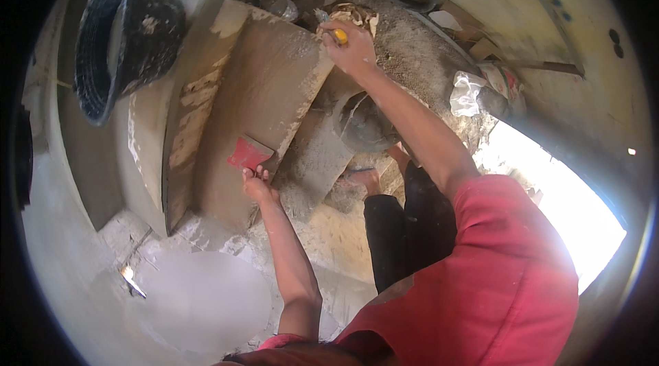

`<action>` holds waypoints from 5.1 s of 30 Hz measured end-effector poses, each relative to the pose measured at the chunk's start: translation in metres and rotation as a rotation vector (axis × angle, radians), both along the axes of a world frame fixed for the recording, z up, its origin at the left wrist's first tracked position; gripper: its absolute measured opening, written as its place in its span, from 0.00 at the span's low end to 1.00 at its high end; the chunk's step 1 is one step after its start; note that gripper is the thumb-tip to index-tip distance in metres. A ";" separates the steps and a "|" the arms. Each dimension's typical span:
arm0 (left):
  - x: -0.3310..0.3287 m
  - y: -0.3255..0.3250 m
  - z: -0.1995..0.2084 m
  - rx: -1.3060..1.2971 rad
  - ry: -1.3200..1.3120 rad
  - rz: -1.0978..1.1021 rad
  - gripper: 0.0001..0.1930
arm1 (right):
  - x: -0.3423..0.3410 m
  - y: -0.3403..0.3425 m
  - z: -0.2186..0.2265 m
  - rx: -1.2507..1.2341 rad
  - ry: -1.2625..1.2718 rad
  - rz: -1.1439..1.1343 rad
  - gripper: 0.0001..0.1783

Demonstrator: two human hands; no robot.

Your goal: The person applies wet plaster to a curved concrete stair using a trowel and bucket, then smooths and levels the surface with a brush and hand. The person repeatedly scoops plaster, spreads it across the stair tread, and refines the finish.

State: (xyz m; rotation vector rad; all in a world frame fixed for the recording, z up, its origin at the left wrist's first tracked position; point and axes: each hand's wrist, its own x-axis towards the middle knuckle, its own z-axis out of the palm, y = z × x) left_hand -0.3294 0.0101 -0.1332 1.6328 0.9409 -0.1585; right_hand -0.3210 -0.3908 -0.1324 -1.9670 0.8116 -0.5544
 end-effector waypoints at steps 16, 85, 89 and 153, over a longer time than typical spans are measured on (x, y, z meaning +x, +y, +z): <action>0.040 -0.049 0.000 -0.008 -0.042 -0.163 0.17 | -0.056 -0.077 -0.029 -0.018 -0.293 0.157 0.14; 0.101 -0.049 -0.071 1.006 -0.073 -1.051 0.09 | 0.169 0.151 0.187 -0.202 0.391 1.289 0.19; 0.098 -0.053 -0.061 1.057 0.125 -1.179 0.10 | 0.131 0.122 0.061 -0.508 0.610 1.210 0.24; 0.098 -0.041 -0.072 0.909 -0.117 -0.994 0.15 | 0.322 0.115 0.315 -0.697 0.335 1.134 0.09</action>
